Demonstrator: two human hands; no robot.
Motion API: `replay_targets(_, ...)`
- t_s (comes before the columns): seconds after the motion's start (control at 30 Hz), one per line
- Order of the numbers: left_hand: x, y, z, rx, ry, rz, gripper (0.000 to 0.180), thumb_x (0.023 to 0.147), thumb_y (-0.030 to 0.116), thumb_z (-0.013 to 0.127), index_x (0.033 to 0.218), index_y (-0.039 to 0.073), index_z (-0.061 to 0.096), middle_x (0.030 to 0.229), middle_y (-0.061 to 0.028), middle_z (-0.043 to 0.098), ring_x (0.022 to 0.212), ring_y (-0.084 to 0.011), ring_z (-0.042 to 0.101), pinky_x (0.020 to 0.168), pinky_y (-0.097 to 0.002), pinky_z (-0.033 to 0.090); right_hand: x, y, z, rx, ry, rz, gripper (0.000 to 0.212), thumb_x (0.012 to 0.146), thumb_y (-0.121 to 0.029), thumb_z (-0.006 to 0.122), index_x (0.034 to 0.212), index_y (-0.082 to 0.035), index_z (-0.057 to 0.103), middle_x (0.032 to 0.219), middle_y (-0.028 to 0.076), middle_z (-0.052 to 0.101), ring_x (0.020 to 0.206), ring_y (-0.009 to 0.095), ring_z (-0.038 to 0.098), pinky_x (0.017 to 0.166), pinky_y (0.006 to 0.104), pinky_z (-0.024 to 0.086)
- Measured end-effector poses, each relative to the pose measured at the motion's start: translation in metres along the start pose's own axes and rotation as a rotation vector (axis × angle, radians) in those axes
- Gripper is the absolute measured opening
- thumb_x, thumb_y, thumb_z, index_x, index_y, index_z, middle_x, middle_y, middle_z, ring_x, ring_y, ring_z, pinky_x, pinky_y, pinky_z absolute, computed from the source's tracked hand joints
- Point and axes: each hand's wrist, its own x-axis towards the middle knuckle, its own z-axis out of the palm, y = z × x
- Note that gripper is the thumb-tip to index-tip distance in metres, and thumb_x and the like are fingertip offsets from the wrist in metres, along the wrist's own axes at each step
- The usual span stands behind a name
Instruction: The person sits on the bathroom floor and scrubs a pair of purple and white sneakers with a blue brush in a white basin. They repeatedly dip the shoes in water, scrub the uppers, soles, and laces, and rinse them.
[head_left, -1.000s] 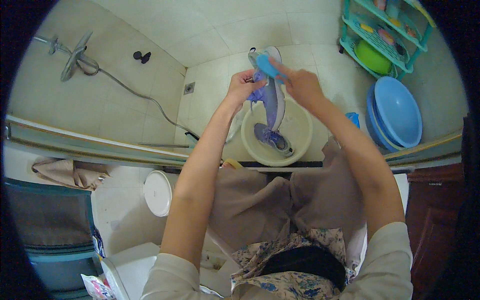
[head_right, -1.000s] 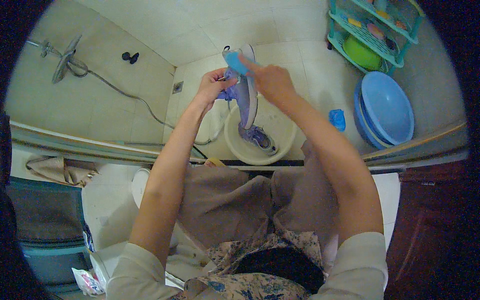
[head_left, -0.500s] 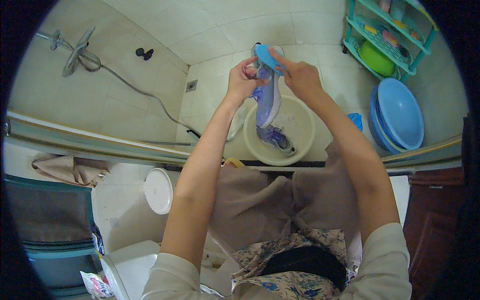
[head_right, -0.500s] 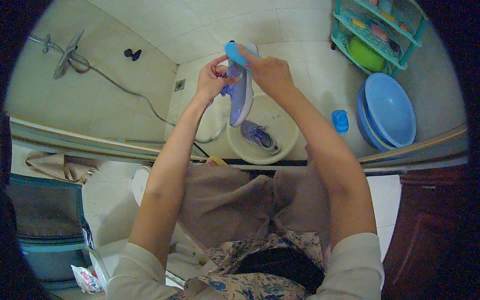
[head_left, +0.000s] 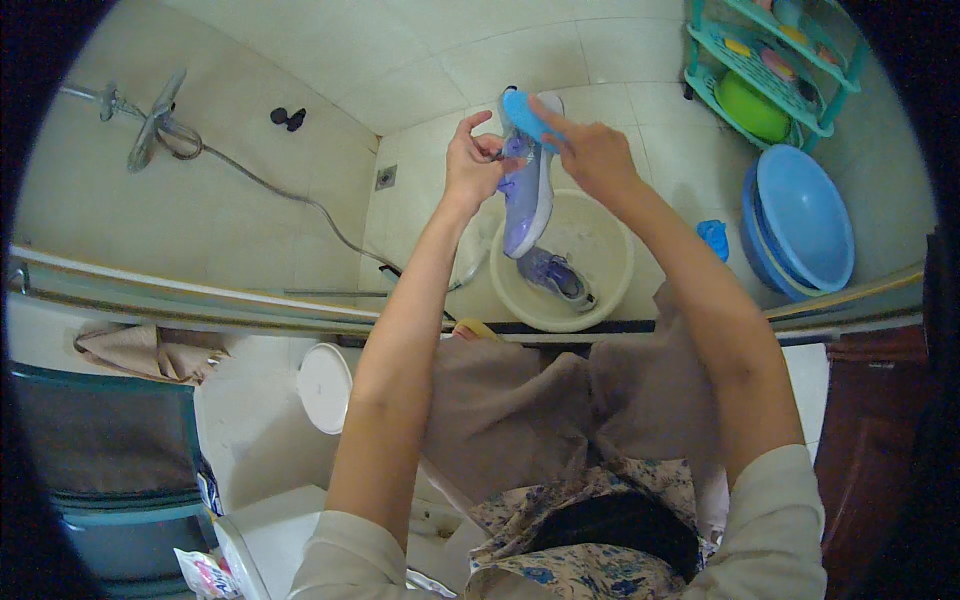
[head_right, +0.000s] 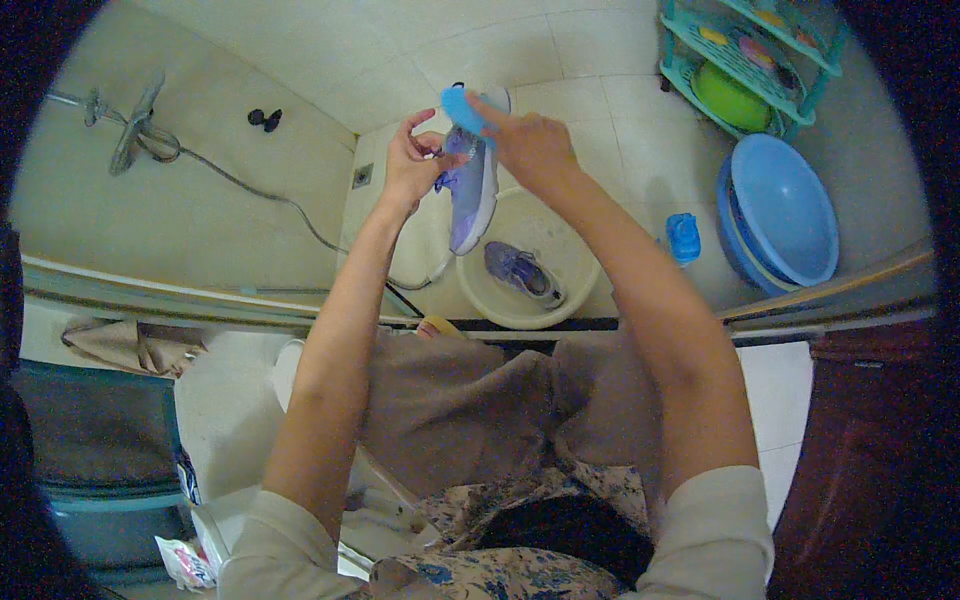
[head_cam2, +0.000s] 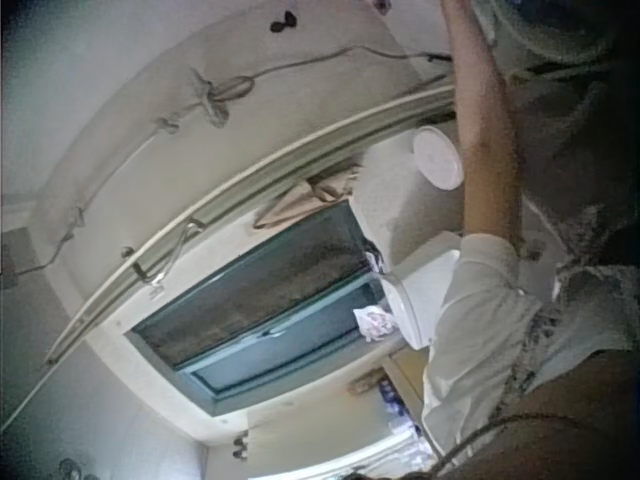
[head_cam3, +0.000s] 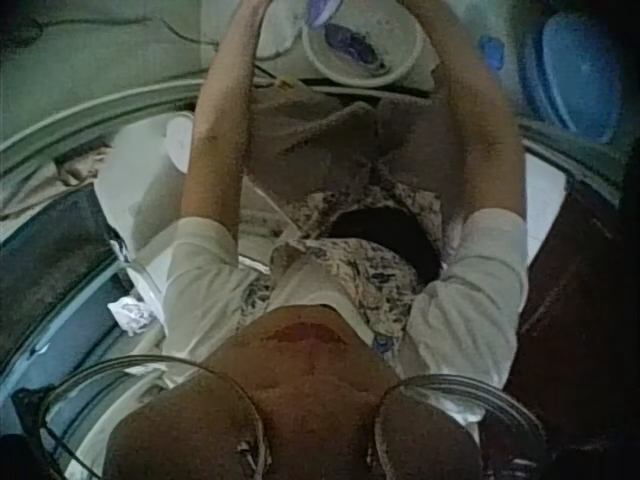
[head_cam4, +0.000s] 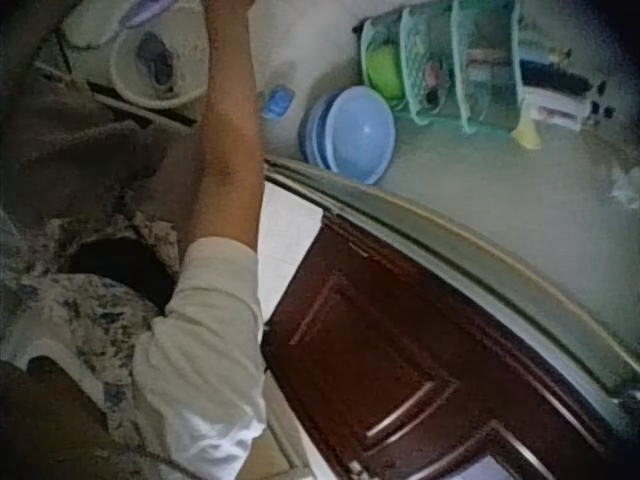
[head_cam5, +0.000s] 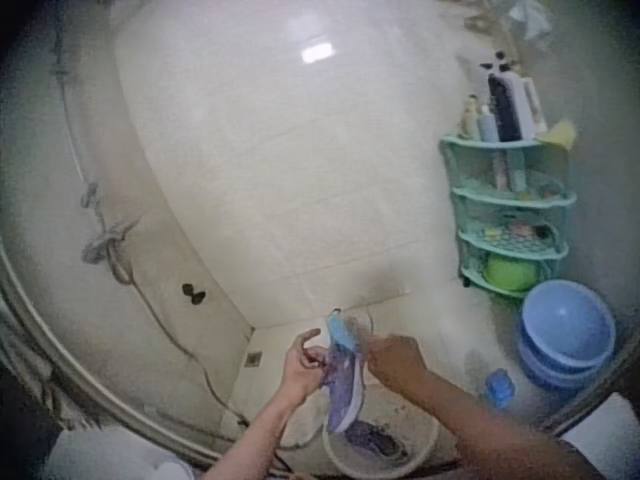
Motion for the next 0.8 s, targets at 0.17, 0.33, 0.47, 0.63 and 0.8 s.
replay_targets(0.17, -0.003, -0.001, 0.001, 0.002, 0.011, -0.057, 0.068, 0.058, -0.013, 0.069, 0.118, -0.002, 0.038, 0.078, -0.0040, 0.060, 0.072, -0.0119, 0.058, 0.067, -0.0264, 0.050, -0.004, -0.004, 0.006, 0.054, 0.051, -0.035, 0.054, 0.080, -0.022, 0.056, 0.130, -0.035, 0.037, 0.058, 0.012, 0.056, 0.052, 0.028, 0.058, 0.049, 0.0392, 0.047)
replay_targets(0.33, -0.004, -0.003, 0.002, 0.000, 0.059, 0.014, 0.061, 0.061, -0.014, 0.067, 0.115, -0.004, 0.042, 0.079, -0.0025, 0.061, 0.071, -0.0113, 0.057, 0.068, -0.0262, 0.049, -0.009, -0.019, -0.004, 0.108, -0.072, -0.111, 0.054, 0.080, -0.021, 0.055, 0.129, -0.033, 0.037, 0.065, 0.011, 0.061, 0.058, 0.028, 0.062, 0.052, 0.0382, 0.049)
replay_targets(0.47, 0.002, -0.010, 0.003, -0.097, -0.021, -0.108, 0.055, 0.064, -0.012, 0.066, 0.114, -0.001, 0.047, 0.079, -0.0018, 0.060, 0.070, -0.0085, 0.056, 0.065, -0.0239, 0.048, 0.004, 0.009, 0.003, 0.045, 0.029, 0.046, 0.051, 0.082, -0.025, 0.053, 0.130, -0.033, 0.036, 0.066, 0.012, 0.061, 0.062, 0.028, 0.062, 0.053, 0.0390, 0.049)
replay_targets(0.63, 0.000, -0.015, 0.002, -0.402, -0.286, -0.331, 0.043, 0.072, -0.010, 0.059, 0.113, 0.002, 0.050, 0.081, -0.0022, 0.060, 0.070, -0.0082, 0.055, 0.063, -0.0219, 0.047, -0.004, 0.017, 0.000, 0.183, -0.061, 0.196, 0.052, 0.084, -0.030, 0.051, 0.132, -0.033, 0.033, 0.073, 0.015, 0.061, 0.070, 0.030, 0.062, 0.061, 0.0436, 0.048)
replay_targets(0.8, 0.003, -0.018, 0.002, -0.640, -0.216, -0.384, 0.049, 0.076, -0.011, 0.055, 0.120, 0.007, 0.047, 0.085, -0.0043, 0.062, 0.072, -0.0103, 0.057, 0.061, -0.0204, 0.047, -0.014, 0.013, -0.008, 0.251, -0.100, 0.223, 0.052, 0.084, -0.029, 0.051, 0.132, -0.034, 0.032, 0.076, 0.018, 0.061, 0.072, 0.032, 0.062, 0.064, 0.0450, 0.048)
